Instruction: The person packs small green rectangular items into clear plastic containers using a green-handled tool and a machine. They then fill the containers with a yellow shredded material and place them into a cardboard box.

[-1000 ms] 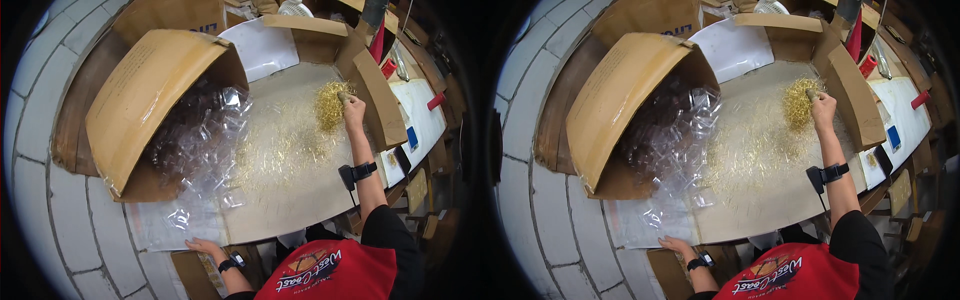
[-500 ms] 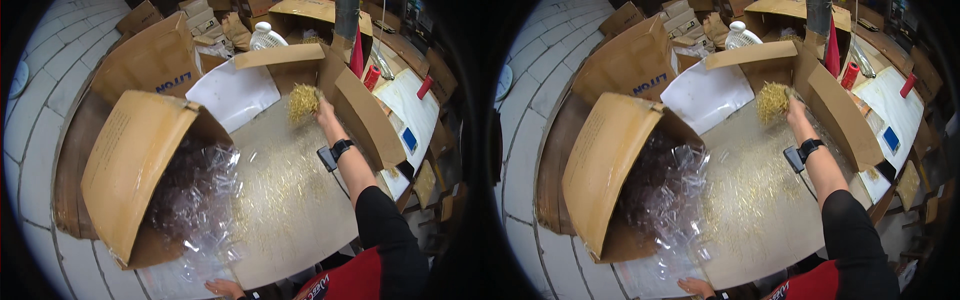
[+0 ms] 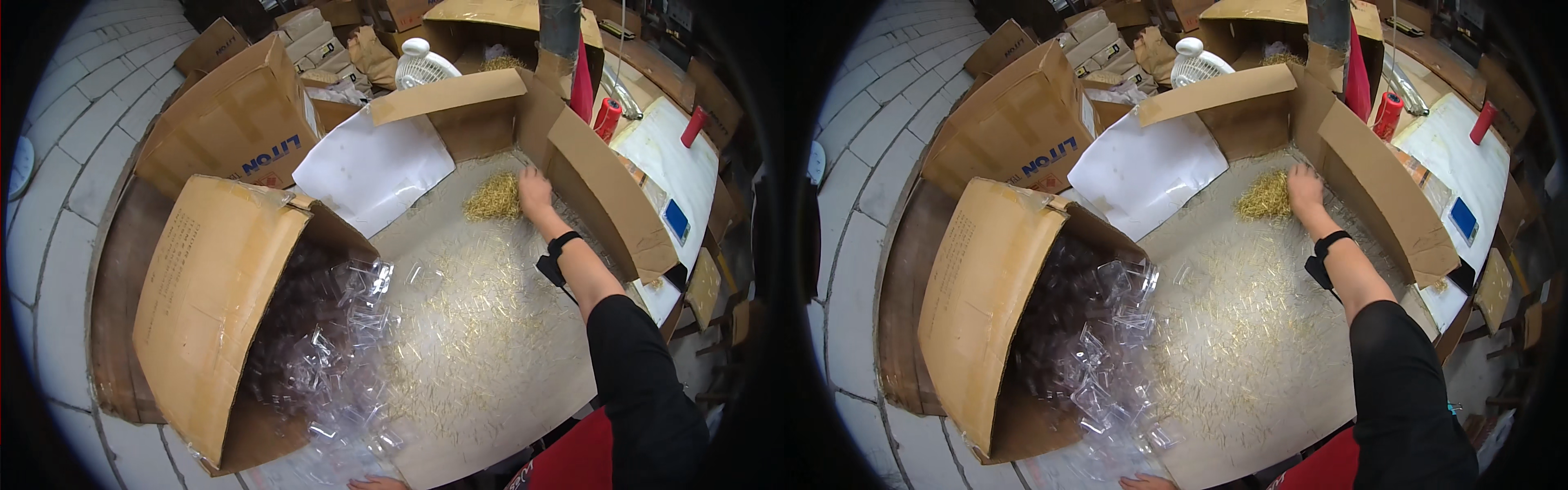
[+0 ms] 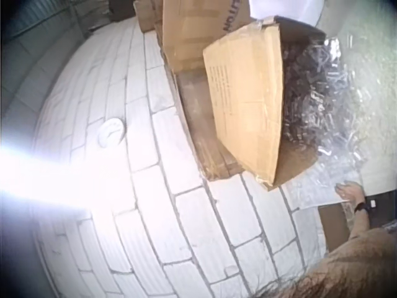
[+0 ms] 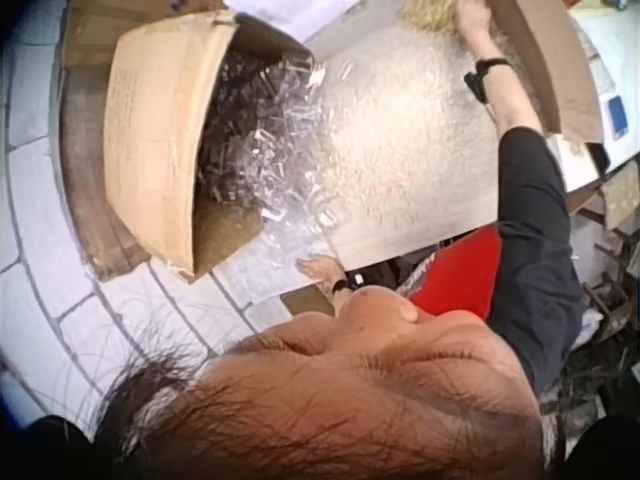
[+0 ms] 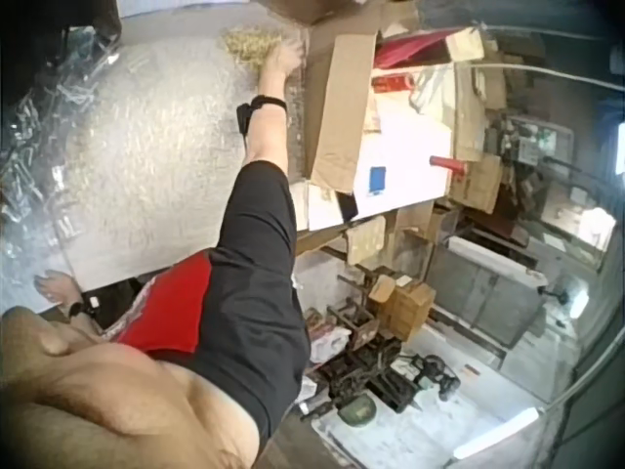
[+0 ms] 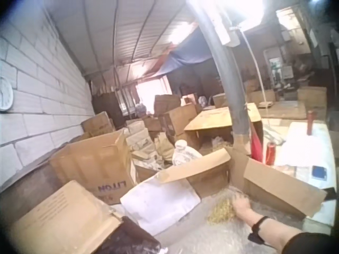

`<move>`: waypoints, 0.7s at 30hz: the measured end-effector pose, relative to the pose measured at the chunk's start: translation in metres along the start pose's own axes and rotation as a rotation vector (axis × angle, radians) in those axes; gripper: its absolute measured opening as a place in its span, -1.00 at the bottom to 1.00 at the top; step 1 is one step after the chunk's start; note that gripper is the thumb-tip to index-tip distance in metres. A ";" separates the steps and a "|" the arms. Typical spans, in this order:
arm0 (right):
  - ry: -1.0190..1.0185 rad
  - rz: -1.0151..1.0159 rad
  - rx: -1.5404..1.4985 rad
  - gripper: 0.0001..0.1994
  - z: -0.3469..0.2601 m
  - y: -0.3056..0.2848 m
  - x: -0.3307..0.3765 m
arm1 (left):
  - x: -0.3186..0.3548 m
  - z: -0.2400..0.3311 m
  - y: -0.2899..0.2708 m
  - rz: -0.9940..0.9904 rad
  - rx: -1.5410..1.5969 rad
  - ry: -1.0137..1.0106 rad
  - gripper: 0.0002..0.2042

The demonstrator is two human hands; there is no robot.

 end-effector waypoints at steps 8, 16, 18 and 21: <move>0.443 -0.155 -0.747 -0.79 0.032 0.023 0.005 | 0.002 -0.011 0.012 0.076 -0.073 -0.009 -0.51; 0.270 -0.108 -0.355 -0.85 0.006 -0.014 0.010 | 0.004 -0.011 0.000 0.047 -0.041 -0.027 -0.52; 0.426 -0.210 -0.704 -0.81 0.022 0.011 0.005 | 0.003 -0.009 0.002 0.070 -0.024 -0.005 -0.53; 0.475 -0.256 -0.866 -0.80 0.064 0.060 -0.002 | -0.003 0.000 0.003 0.081 -0.014 0.039 -0.53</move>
Point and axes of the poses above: each hand's wrist, its own x-axis away from the middle knuckle, its own y-axis out of the palm, z = x × y, the point moved 8 cm from there along -x, towards the middle knuckle, and after that the axes turned 5 degrees about -x, right-handed, at the moved point
